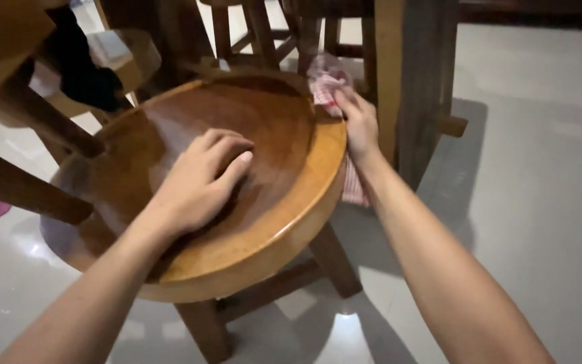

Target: Wiping down wooden chairs and a dining table with a cloth.

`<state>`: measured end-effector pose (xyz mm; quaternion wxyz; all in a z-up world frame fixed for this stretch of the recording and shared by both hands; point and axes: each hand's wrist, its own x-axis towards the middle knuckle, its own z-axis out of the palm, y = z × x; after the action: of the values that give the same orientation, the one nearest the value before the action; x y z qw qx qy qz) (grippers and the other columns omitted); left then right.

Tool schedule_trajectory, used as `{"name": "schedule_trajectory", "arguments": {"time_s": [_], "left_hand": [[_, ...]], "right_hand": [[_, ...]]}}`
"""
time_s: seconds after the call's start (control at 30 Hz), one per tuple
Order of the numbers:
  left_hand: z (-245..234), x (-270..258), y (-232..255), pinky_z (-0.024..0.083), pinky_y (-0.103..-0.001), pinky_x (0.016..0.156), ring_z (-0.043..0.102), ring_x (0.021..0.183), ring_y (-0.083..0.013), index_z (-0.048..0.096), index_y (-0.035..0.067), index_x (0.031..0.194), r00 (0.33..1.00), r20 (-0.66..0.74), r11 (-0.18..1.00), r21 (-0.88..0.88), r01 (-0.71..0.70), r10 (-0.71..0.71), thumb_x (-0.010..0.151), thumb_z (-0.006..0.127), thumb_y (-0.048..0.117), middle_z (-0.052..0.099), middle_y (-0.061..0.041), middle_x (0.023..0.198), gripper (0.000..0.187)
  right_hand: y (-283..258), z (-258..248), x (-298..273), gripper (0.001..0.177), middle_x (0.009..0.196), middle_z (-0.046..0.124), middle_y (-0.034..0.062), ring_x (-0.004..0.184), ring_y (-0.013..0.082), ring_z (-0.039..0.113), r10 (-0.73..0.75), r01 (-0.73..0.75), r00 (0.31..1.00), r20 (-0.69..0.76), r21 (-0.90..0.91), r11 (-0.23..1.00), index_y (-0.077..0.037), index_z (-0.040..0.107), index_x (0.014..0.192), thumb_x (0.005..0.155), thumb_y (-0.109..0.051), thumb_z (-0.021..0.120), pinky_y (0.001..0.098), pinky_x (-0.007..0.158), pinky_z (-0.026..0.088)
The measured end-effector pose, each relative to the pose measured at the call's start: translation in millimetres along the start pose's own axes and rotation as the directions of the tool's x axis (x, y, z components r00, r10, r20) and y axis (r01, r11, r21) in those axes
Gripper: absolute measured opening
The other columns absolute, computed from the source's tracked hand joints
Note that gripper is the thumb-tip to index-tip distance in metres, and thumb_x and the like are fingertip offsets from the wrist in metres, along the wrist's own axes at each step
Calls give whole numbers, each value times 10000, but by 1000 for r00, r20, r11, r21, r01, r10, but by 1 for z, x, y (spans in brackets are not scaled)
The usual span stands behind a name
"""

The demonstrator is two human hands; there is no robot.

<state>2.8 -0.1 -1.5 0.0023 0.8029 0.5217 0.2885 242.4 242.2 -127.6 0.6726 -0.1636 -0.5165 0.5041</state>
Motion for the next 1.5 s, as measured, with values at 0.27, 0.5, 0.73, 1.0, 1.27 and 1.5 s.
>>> {"name": "schedule_trajectory", "arguments": {"time_s": [0.27,0.5,0.73,1.0,1.27,1.5], "left_hand": [[0,1,4,398,-413,1090,526,1295,-319,644,55,1263,998,54,999,2,44,-44,1030,487,316,590,-135,1337,384],[-3,0,13,381,-401,1113,509,1329,-301,625,61,1310,993,78,996,26,88,-90,1058,456,318,575,-128,1364,397],[-4,-1,14,384,-393,1110,509,1333,-292,626,55,1307,992,84,996,30,87,-90,1047,443,312,578,-124,1363,409],[-3,-2,13,381,-398,1111,510,1334,-309,620,44,1329,995,74,997,39,70,-73,1075,409,327,581,-134,1373,434],[-4,-1,15,383,-392,1104,517,1324,-292,624,60,1325,990,83,993,20,114,-115,1071,390,332,576,-125,1364,439],[-5,-1,19,383,-394,1096,516,1320,-296,621,68,1328,987,81,990,43,133,-136,1070,400,341,579,-122,1361,436]], "right_hand": [[21,49,-237,813,1567,435,239,1481,388,413,-29,12,999,-14,-677,736,23,316,1573,996,-536,440,461,1206,332],[87,-42,-291,395,1406,544,188,1276,364,530,213,89,959,188,-911,403,-96,484,1405,1065,-293,518,515,1070,478],[20,13,-228,767,1208,631,227,1071,399,654,-117,270,961,250,-771,577,69,302,1471,927,-271,722,531,963,513],[21,23,-201,761,1040,720,217,931,344,736,-45,128,989,137,-684,718,3,442,1373,754,-167,850,437,823,603],[108,-90,-308,909,1281,526,296,1215,420,534,314,-67,945,97,-878,474,76,196,1508,858,-210,763,487,1103,380],[59,-20,-264,788,1413,445,228,1265,398,528,114,14,988,105,-792,610,-49,322,1449,858,-352,746,497,1124,408]]}}
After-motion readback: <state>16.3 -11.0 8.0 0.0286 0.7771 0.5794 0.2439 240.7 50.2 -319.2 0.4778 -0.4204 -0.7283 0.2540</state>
